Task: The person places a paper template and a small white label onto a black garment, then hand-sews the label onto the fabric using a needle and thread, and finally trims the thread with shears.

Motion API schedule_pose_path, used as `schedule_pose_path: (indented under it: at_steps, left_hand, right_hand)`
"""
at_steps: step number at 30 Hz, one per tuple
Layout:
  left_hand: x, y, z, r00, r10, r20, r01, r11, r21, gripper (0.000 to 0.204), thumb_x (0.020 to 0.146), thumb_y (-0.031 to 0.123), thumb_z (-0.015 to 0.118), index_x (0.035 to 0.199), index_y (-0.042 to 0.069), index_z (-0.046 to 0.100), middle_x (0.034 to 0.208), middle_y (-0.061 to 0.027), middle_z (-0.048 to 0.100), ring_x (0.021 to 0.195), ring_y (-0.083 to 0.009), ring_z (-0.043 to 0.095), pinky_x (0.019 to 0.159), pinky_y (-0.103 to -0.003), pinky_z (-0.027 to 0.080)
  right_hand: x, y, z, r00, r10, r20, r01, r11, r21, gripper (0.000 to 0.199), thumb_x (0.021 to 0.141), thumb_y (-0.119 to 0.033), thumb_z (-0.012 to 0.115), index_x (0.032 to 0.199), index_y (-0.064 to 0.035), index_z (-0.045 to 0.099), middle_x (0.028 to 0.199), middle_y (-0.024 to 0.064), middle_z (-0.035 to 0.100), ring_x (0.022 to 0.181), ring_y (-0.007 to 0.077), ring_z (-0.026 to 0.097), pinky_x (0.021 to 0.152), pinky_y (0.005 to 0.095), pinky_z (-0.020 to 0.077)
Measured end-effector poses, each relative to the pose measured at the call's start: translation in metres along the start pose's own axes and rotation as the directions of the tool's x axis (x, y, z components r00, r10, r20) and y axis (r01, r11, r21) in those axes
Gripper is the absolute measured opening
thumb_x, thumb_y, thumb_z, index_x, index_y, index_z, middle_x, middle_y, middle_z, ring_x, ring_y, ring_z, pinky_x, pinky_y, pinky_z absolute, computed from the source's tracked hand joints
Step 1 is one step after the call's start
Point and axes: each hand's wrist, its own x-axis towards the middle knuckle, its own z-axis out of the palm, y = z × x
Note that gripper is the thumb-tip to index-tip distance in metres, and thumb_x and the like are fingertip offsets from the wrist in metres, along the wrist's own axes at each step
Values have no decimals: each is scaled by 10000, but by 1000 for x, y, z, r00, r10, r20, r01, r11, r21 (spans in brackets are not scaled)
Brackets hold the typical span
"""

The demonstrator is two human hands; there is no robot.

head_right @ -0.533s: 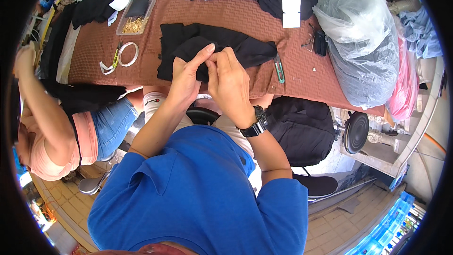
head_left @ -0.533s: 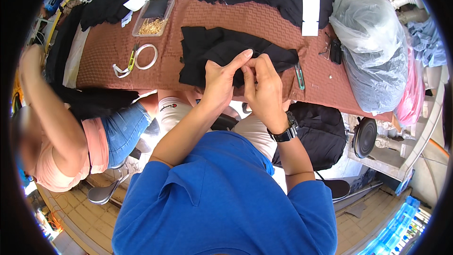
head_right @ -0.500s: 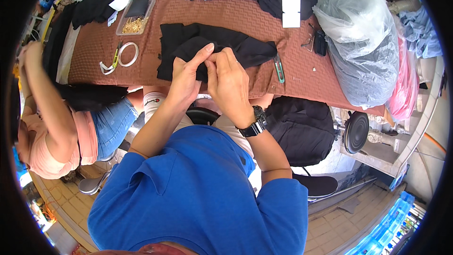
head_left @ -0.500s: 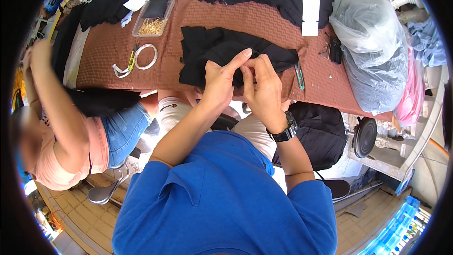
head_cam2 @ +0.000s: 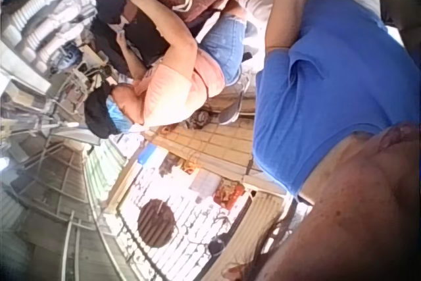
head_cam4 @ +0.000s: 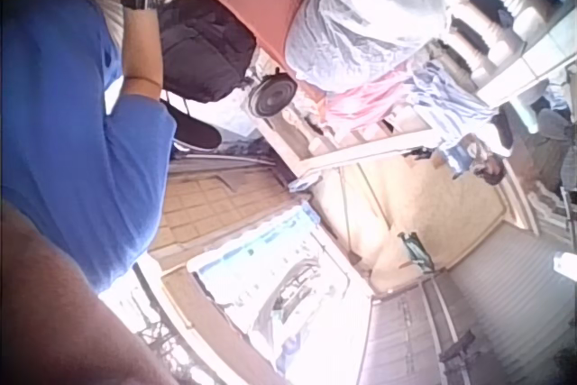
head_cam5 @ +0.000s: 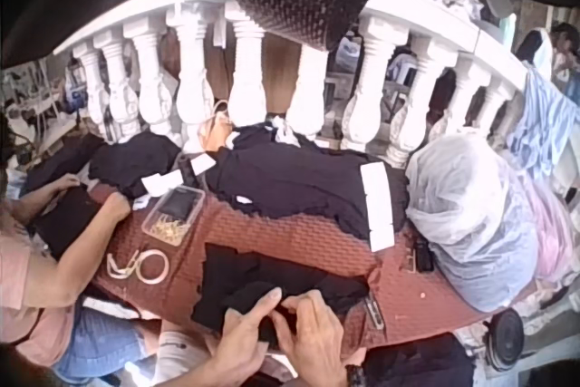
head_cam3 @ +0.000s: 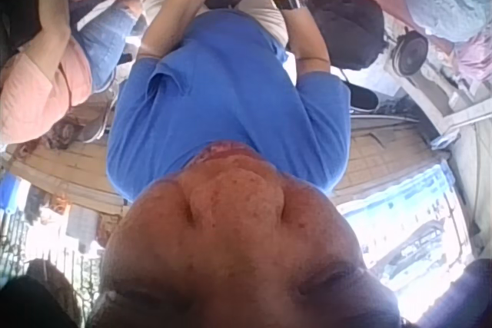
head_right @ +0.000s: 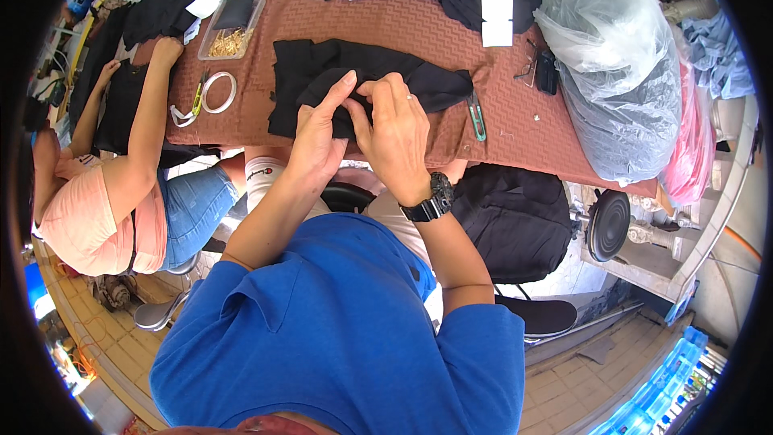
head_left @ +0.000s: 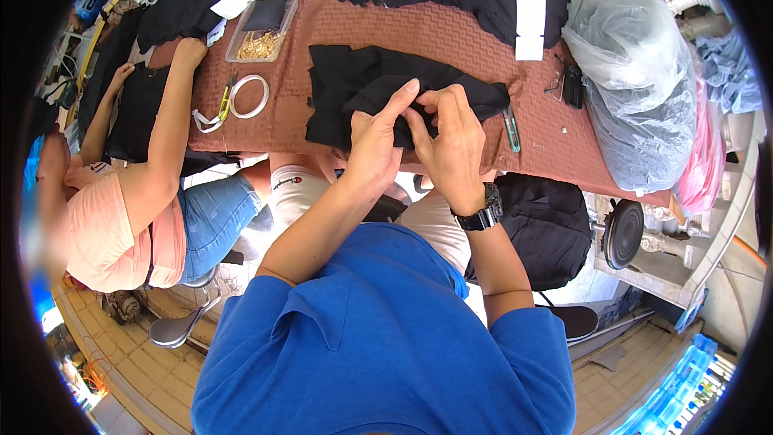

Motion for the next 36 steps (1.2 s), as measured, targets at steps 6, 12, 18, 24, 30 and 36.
schedule_pose_path:
  at_steps: [6, 12, 18, 24, 30, 36]
  left_hand:
    - [0, -1, 3, 1000, 7, -4, -7, 999, -31, 138, 918, 150, 763, 837, 46, 724, 855, 16, 680, 797, -47, 598, 711, -251, 474]
    - [2, 0, -2, 999, -29, -21, 29, 1000, 3, 123, 920, 136, 757, 915, 17, 723, 901, -4, 697, 816, -67, 631, 731, -260, 508]
    - [4, -2, -5, 997, 76, 29, -76, 997, 20, 140, 917, 91, 746, 997, -23, 730, 1004, -47, 726, 914, -88, 663, 819, -263, 526]
    - [6, -7, -8, 981, 173, 90, -179, 982, 61, 144, 904, 56, 749, 1021, -26, 724, 1024, -49, 725, 946, -93, 659, 866, -263, 520]
    - [10, -10, -21, 976, 183, 119, -197, 973, 120, 120, 886, 47, 763, 984, -4, 717, 968, -32, 717, 890, -90, 650, 830, -254, 523]
    - [10, -9, -30, 976, 180, 121, -195, 973, 125, 112, 877, 45, 770, 965, 2, 714, 940, -32, 715, 853, -95, 649, 795, -254, 528]
  right_hand:
    - [-1, 4, 3, 1000, -23, -17, 23, 1000, -14, 225, 790, -71, 797, 896, -50, 600, 861, 76, 577, 736, 275, 615, 622, 382, 477]
    - [4, 4, 0, 994, 110, 28, -113, 983, 142, 207, 804, -44, 785, 911, -28, 608, 846, 81, 561, 678, 215, 575, 600, 337, 463]
    - [29, 20, -19, 974, 143, 175, -202, 899, 388, 110, 914, -69, 712, 1006, -11, 694, 881, 42, 565, 691, 116, 505, 609, 255, 404]
    - [43, 34, -21, 923, 99, 372, -271, 853, 445, 80, 961, -92, 675, 948, -14, 676, 882, 28, 567, 734, 104, 514, 646, 258, 416]
    - [74, 57, -23, 983, 175, 61, -172, 740, 650, 155, 1058, -174, 552, 1022, -23, 564, 921, 88, 646, 828, 171, 619, 781, 291, 520]
    - [139, 115, -92, 978, 139, 154, -183, 223, 958, 126, 1058, -133, 523, 992, -34, 563, 912, 81, 593, 779, 147, 530, 744, 308, 477]
